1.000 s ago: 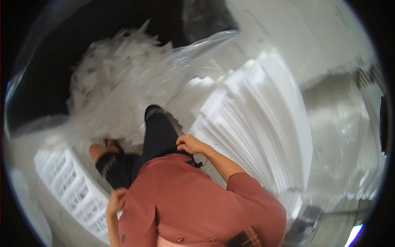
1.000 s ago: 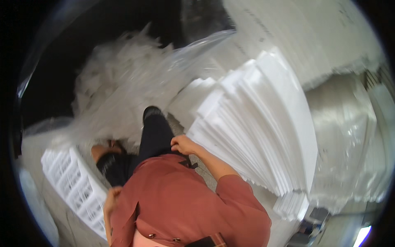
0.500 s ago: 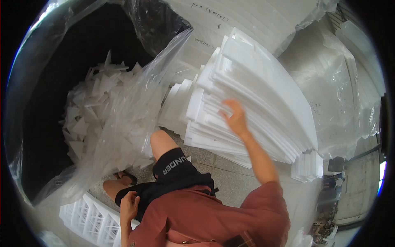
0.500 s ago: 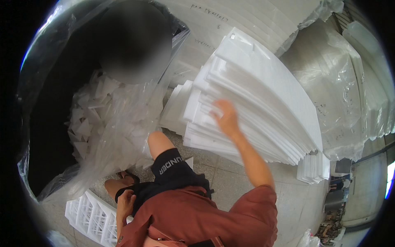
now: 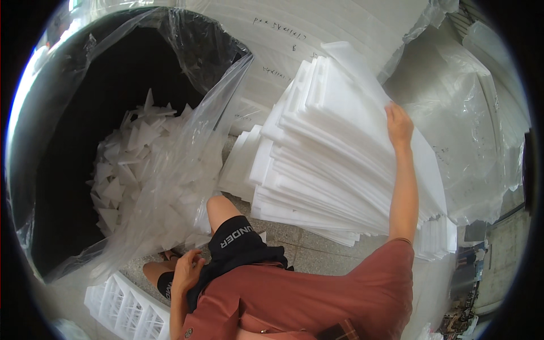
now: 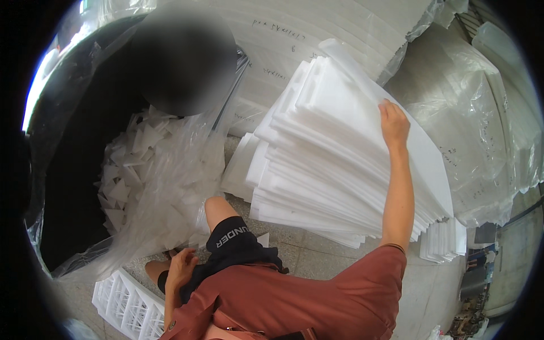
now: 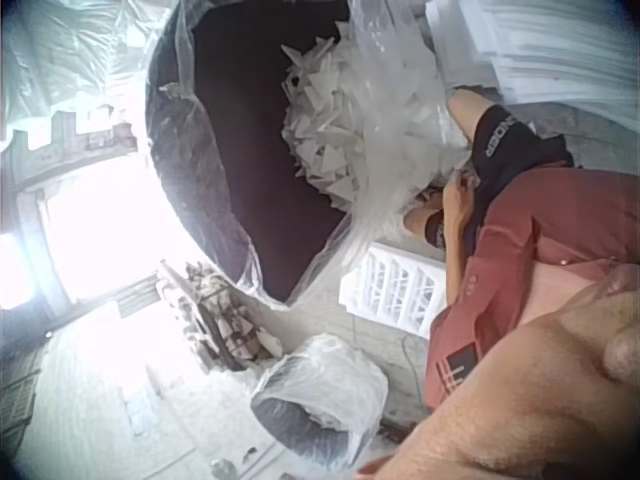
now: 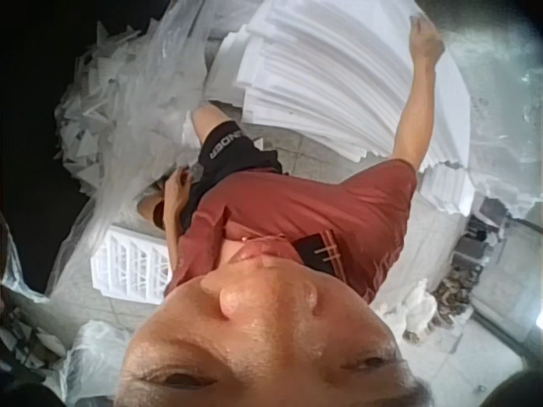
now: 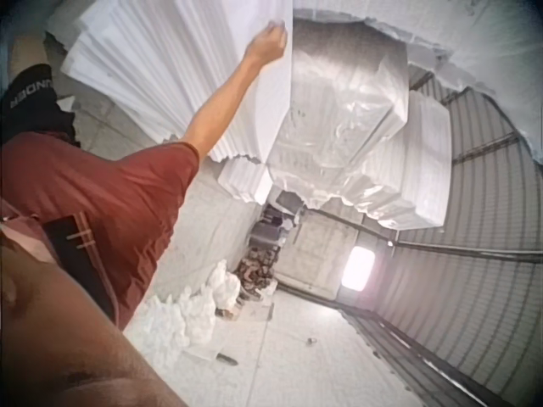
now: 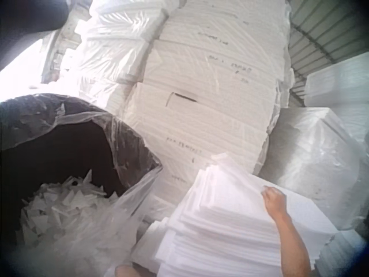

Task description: Sorting and stacking white foam packaging inserts from a large bin.

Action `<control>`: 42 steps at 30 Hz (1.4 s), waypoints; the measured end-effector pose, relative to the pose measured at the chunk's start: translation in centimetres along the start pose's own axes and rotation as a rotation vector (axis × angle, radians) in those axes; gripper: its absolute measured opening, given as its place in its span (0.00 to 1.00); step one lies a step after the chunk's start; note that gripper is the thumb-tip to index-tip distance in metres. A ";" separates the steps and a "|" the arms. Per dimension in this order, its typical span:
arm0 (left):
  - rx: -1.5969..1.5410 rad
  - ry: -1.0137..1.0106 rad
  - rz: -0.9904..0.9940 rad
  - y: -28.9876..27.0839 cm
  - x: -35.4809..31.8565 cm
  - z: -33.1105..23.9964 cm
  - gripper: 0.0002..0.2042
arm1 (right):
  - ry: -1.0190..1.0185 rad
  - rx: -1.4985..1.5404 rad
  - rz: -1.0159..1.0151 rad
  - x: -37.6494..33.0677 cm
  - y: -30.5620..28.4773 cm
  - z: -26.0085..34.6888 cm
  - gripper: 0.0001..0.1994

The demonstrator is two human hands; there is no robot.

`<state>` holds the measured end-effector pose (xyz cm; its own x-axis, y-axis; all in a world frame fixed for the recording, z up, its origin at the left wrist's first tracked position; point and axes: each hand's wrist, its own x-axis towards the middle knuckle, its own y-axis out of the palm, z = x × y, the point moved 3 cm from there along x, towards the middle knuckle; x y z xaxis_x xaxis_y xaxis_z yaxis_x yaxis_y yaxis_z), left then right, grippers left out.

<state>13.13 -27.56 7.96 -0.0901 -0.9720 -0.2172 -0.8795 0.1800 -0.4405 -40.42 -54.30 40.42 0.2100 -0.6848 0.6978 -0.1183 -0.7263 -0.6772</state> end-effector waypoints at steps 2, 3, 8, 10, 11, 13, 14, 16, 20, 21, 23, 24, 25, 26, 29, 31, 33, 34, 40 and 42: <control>-0.007 -0.019 0.007 1.0 0.0 -0.6 0.13 | -0.057 -0.095 0.017 -0.9 -0.2 -0.7 0.11; -0.022 -0.039 0.019 1.4 0.1 -0.8 0.13 | -0.049 -0.090 0.016 -1.9 0.4 -1.5 0.11; 0.062 -0.030 0.077 2.0 0.5 -1.6 0.14 | -0.003 0.007 0.262 -6.4 2.2 -2.7 0.15; 0.099 -0.018 0.123 1.9 1.0 -2.1 0.14 | -0.003 0.017 0.223 -6.6 1.3 -1.4 0.17; 0.107 -0.016 0.124 1.7 1.3 -2.3 0.14 | -0.011 0.022 0.184 -6.6 0.9 -0.8 0.20; 0.137 0.011 0.170 1.7 1.9 -2.7 0.14 | 0.028 0.026 0.191 -6.5 1.4 -0.6 0.21; 0.144 0.014 0.169 1.6 2.2 -2.9 0.14 | 0.058 0.029 0.199 -6.3 1.6 -0.7 0.23; 0.215 0.037 0.224 1.8 2.8 -3.3 0.14 | 0.070 0.108 0.261 -5.8 1.9 -1.7 0.23; 0.188 0.078 0.238 2.2 3.8 -3.8 0.15 | 0.079 0.276 0.291 -5.3 2.4 -3.5 0.24; 0.209 0.103 0.249 2.3 4.1 -4.1 0.15 | 0.074 0.276 0.288 -5.2 2.5 -3.9 0.24; 0.223 0.120 0.255 2.6 4.4 -4.7 0.15 | -0.076 0.055 -0.011 -4.6 1.3 -3.4 0.24; 0.249 0.168 0.274 2.8 4.8 -5.1 0.14 | -0.082 0.056 -0.011 -4.3 1.2 -3.3 0.24; 0.275 0.218 0.296 2.9 5.2 -5.5 0.14 | -0.118 -0.040 -0.014 -4.0 1.0 -2.6 0.24; 0.272 0.218 0.297 2.9 5.7 -6.2 0.14 | -0.153 -0.137 -0.017 -3.9 0.7 -2.3 0.24; 0.242 0.284 0.355 2.5 7.2 -9.5 0.14 | -0.077 -0.132 0.013 -4.6 -0.2 -2.9 0.26; 0.045 0.305 0.369 1.5 7.9 -11.9 0.15 | -0.152 -0.082 -0.082 -5.3 -2.1 1.3 0.25; -0.191 0.216 0.459 0.9 8.9 -13.2 0.17 | -0.255 -0.010 -0.186 -8.1 -4.8 6.9 0.24; -0.535 0.226 0.468 0.7 9.6 -14.4 0.19 | -0.294 0.025 -0.202 -9.7 -5.8 9.5 0.24; -1.349 0.064 0.448 0.1 15.3 -21.8 0.31 | -0.312 0.158 -0.076 -17.6 -7.3 19.1 0.13; -0.854 0.082 0.187 0.8 16.7 -20.9 0.30 | -0.219 0.239 0.021 -19.2 -7.4 19.4 0.19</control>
<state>1.19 -46.81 22.21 -0.2719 -0.9517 -0.1424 -0.8931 0.1944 0.4058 -24.77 -34.62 27.53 0.4167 -0.6515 0.6340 0.1012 -0.6599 -0.7445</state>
